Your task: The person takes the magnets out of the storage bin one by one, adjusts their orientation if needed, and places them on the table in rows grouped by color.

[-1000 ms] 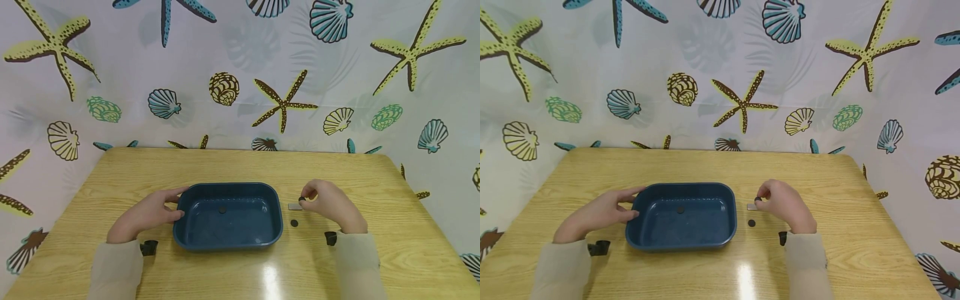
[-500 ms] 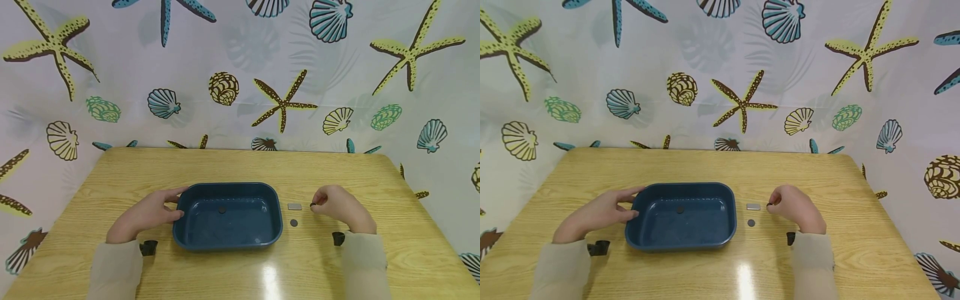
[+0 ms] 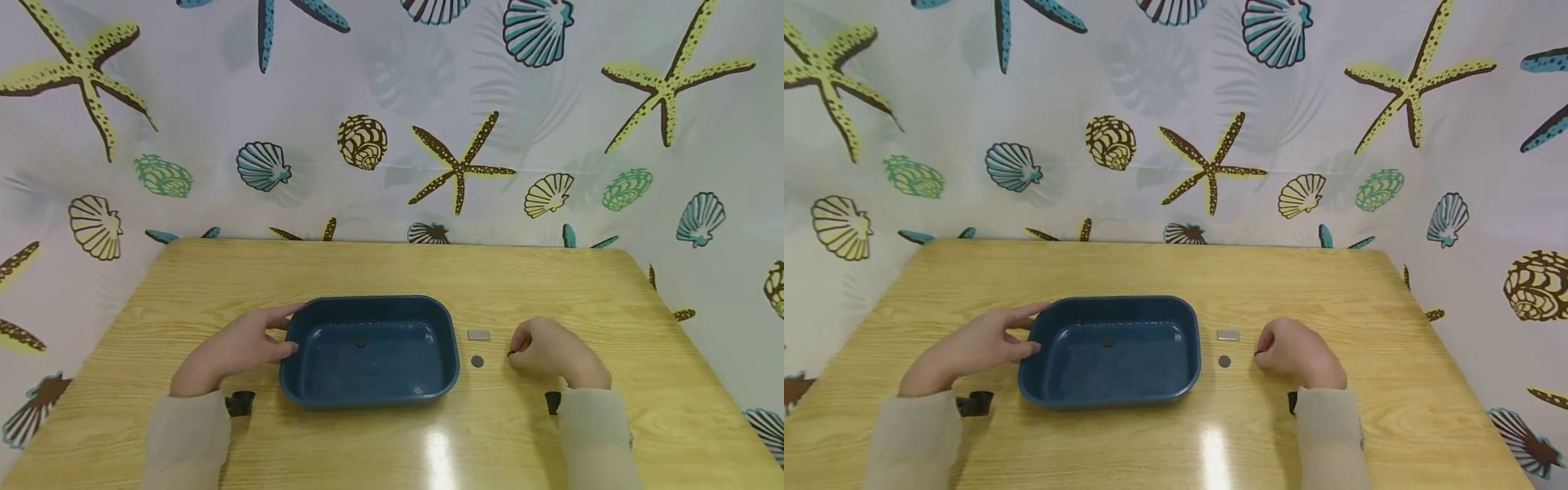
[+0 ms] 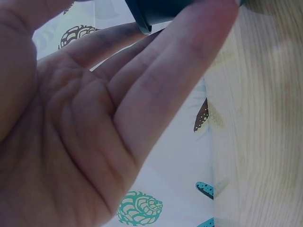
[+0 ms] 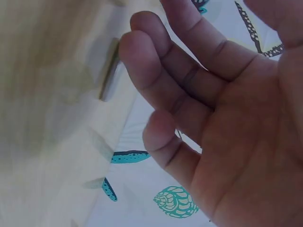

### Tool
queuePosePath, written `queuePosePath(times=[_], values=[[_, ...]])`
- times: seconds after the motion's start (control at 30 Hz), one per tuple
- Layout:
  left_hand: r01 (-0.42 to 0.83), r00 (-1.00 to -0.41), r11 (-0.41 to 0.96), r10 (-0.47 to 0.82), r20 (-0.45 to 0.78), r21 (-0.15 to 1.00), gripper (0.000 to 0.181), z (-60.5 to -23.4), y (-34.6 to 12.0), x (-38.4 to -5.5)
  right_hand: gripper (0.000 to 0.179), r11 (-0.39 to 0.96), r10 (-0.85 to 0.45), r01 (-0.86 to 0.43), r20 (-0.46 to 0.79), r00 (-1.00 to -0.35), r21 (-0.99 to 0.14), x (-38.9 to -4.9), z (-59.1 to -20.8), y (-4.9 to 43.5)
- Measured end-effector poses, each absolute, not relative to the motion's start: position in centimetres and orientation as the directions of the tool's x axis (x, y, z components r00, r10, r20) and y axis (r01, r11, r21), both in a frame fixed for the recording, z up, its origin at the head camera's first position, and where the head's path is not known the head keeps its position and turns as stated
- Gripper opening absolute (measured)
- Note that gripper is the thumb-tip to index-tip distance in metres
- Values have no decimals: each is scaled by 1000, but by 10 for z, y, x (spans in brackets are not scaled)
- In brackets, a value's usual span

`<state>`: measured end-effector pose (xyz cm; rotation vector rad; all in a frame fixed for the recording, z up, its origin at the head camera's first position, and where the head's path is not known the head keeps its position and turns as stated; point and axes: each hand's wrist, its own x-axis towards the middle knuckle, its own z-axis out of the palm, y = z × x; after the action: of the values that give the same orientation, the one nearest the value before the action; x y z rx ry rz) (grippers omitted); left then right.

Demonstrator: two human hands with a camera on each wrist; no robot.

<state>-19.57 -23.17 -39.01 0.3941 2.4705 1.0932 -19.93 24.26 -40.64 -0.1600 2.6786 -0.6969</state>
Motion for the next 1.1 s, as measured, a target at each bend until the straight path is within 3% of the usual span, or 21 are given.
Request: queuePosePath(times=[0.47,1.1], values=[[88,-874,644,415,-251,760,75,-390,-230,-195,7,880,-202,-31,-315,-927,-474,-196,-412,241],[113,-875,650,424,-235,751,76,-390,-232,-196,23,847,-181,-103,-99,-979,-522,-200,-392,253]])
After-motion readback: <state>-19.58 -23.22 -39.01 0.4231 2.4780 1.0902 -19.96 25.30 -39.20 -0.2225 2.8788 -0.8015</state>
